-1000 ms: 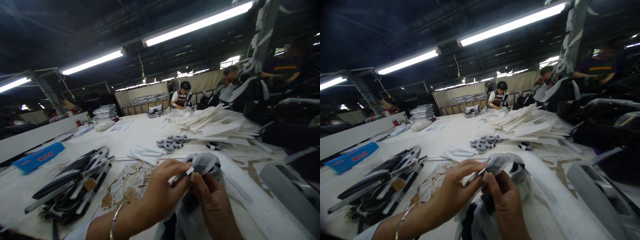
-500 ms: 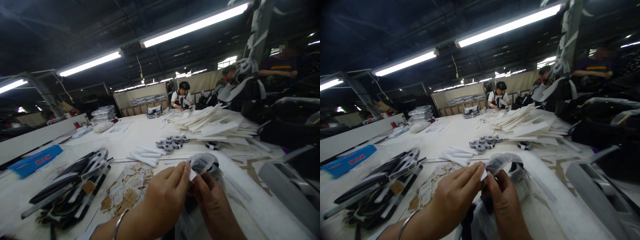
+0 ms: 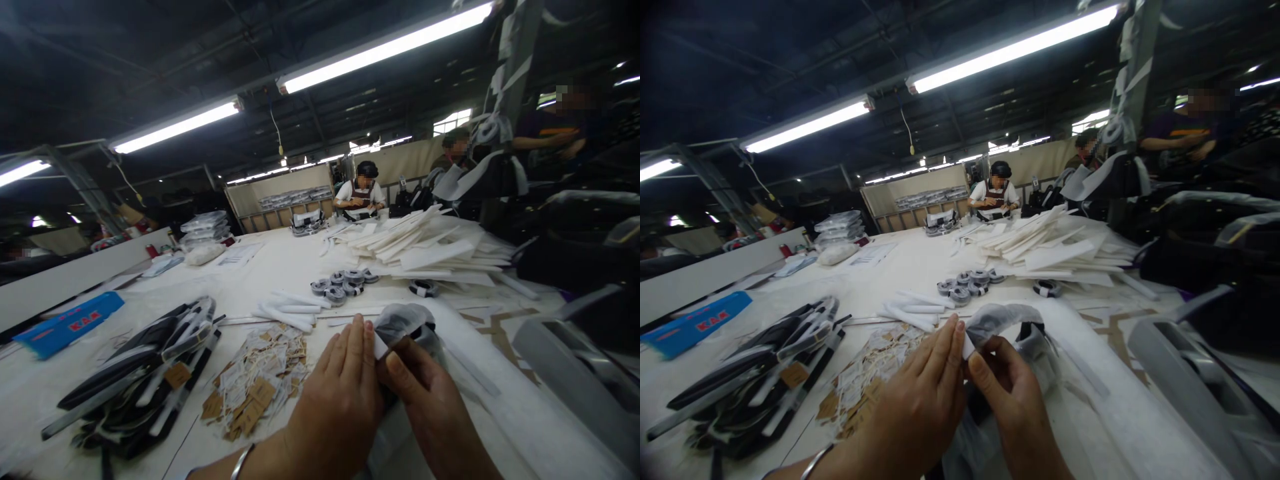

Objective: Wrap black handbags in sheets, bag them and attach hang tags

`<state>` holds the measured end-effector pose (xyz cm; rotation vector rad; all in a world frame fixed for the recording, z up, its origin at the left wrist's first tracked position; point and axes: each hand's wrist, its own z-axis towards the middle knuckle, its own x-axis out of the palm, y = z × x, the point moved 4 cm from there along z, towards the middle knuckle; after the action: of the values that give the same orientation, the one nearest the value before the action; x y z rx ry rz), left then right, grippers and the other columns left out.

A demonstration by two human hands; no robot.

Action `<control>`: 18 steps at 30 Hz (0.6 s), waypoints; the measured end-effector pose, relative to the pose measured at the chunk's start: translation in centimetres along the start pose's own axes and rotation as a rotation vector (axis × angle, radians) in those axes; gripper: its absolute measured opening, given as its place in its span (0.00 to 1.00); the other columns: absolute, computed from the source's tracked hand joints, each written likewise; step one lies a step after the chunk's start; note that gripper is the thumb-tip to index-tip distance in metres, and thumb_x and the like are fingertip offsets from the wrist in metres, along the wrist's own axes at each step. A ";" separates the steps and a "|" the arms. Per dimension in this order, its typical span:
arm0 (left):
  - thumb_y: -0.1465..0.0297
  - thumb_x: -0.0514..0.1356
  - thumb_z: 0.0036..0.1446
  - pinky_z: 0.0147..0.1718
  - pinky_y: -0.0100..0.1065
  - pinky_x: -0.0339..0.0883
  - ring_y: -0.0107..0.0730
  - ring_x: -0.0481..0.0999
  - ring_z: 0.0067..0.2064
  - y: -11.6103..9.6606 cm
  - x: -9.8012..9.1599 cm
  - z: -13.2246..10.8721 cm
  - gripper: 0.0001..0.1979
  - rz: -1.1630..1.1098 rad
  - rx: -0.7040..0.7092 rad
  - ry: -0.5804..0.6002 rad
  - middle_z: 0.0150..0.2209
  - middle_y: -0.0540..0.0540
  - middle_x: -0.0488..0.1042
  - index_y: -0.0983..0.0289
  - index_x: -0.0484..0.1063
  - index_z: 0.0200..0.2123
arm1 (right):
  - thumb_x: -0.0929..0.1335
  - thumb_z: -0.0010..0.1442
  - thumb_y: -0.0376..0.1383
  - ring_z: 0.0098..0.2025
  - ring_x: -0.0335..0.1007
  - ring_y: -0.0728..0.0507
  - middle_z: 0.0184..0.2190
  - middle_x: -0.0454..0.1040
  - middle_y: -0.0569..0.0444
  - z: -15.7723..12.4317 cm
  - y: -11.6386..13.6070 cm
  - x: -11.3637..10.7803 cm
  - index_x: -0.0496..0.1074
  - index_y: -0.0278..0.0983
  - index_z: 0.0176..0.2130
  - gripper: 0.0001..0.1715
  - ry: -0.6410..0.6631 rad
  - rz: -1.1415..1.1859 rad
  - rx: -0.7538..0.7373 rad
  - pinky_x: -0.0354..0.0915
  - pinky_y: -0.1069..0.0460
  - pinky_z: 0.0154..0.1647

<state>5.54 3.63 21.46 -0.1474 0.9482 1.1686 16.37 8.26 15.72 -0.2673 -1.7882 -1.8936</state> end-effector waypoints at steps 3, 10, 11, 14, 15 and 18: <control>0.67 0.56 0.66 0.54 0.41 0.73 0.50 0.74 0.58 1.6 -0.9 0.6 0.23 -0.309 -0.107 0.004 0.57 0.71 0.72 0.77 0.68 0.59 | 0.74 0.56 0.47 0.38 0.70 0.42 0.33 0.76 0.53 0.3 0.6 -0.3 0.76 0.39 0.37 0.15 0.013 -0.081 0.038 0.67 0.50 0.42; 0.57 0.64 0.59 0.55 0.43 0.71 0.46 0.77 0.54 5.2 1.6 0.5 0.19 -1.159 -0.745 0.269 0.51 0.55 0.79 0.58 0.77 0.51 | 0.74 0.58 0.45 0.38 0.72 0.45 0.34 0.76 0.55 0.8 1.6 0.1 0.78 0.39 0.42 0.15 0.098 -0.058 -0.020 0.67 0.52 0.41; 0.55 0.64 0.58 0.54 0.43 0.71 0.48 0.77 0.54 5.2 2.1 0.3 0.22 -1.227 -0.823 0.296 0.50 0.56 0.80 0.59 0.77 0.51 | 0.74 0.57 0.45 0.40 0.73 0.44 0.35 0.77 0.54 0.9 1.5 0.2 0.78 0.39 0.42 0.16 0.116 -0.046 -0.029 0.68 0.51 0.43; 0.52 0.67 0.52 0.51 0.40 0.73 0.48 0.78 0.53 4.9 3.3 0.1 0.27 -1.340 -0.966 0.320 0.47 0.57 0.80 0.61 0.76 0.50 | 0.74 0.56 0.47 0.41 0.75 0.42 0.37 0.79 0.53 1.3 1.5 0.0 0.78 0.39 0.43 0.18 0.146 -0.104 -0.041 0.69 0.48 0.45; 0.51 0.68 0.51 0.50 0.38 0.74 0.48 0.78 0.52 4.8 3.5 0.0 0.27 -1.347 -0.986 0.322 0.47 0.56 0.81 0.61 0.76 0.49 | 0.74 0.57 0.47 0.41 0.75 0.42 0.37 0.79 0.53 1.3 1.7 -0.5 0.79 0.40 0.43 0.17 0.156 -0.174 -0.051 0.69 0.48 0.45; 0.51 0.69 0.48 0.41 0.33 0.76 0.49 0.77 0.53 4.9 3.9 -0.6 0.27 -1.323 -1.051 0.344 0.46 0.53 0.81 0.59 0.76 0.48 | 0.70 0.62 0.46 0.44 0.75 0.41 0.40 0.80 0.52 1.4 3.5 -4.6 0.81 0.41 0.42 0.14 0.108 -0.532 -0.159 0.68 0.47 0.50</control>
<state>1.47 8.21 20.13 -1.5925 0.2374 0.2469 21.70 10.70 16.69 0.2838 -1.7536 -2.3634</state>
